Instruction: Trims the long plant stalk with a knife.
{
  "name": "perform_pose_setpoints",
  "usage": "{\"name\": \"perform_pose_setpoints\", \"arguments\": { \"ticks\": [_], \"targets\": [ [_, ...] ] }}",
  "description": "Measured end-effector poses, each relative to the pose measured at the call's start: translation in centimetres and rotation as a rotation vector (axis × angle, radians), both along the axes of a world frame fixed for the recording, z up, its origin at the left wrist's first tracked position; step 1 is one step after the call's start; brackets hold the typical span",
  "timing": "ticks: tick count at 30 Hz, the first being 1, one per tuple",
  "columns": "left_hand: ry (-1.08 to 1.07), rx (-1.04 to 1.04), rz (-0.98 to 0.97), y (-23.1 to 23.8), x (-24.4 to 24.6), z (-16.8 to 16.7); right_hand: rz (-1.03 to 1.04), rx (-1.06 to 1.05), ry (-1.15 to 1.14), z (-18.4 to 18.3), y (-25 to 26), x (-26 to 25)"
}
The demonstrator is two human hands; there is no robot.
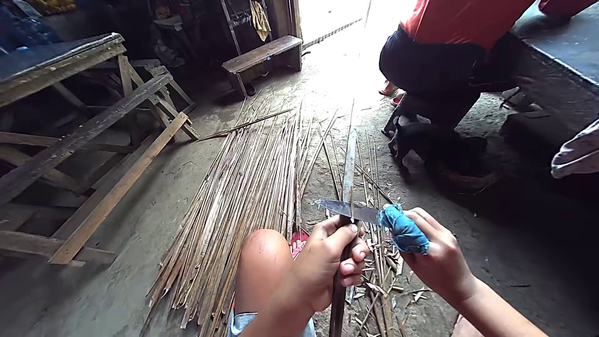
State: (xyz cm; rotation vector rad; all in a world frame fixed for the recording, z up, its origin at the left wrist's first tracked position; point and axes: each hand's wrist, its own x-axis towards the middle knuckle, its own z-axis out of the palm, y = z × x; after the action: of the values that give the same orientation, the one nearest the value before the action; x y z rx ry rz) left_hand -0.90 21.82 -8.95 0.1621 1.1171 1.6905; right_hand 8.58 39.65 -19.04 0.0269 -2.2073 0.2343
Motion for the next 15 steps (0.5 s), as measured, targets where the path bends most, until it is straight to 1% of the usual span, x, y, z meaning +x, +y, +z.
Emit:
{"name": "perform_pose_setpoints", "arguments": {
  "ticks": [2, 6, 8, 11, 15],
  "targets": [
    [-0.012, 0.005, 0.002, -0.1, -0.2, 0.0, -0.071, -0.001, -0.014, 0.1, 0.3, 0.1],
    [-0.035, 0.013, 0.027, -0.3, -0.5, -0.1, -0.318, -0.094, -0.087, 1.1, 1.6, 0.8],
    [-0.027, -0.004, 0.043, -0.3, -0.6, -0.2, -0.366, -0.104, -0.077, 1.9, 1.8, 1.3],
    [0.045, -0.046, 0.054, 0.1, -0.7, -0.5, -0.289, -0.165, -0.077, 2.4, 0.0, 1.9],
    [0.174, -0.137, 0.06, 1.0, -0.9, -0.6, -0.154, -0.302, -0.089, 1.2, -2.9, 1.9]
  ]
}}
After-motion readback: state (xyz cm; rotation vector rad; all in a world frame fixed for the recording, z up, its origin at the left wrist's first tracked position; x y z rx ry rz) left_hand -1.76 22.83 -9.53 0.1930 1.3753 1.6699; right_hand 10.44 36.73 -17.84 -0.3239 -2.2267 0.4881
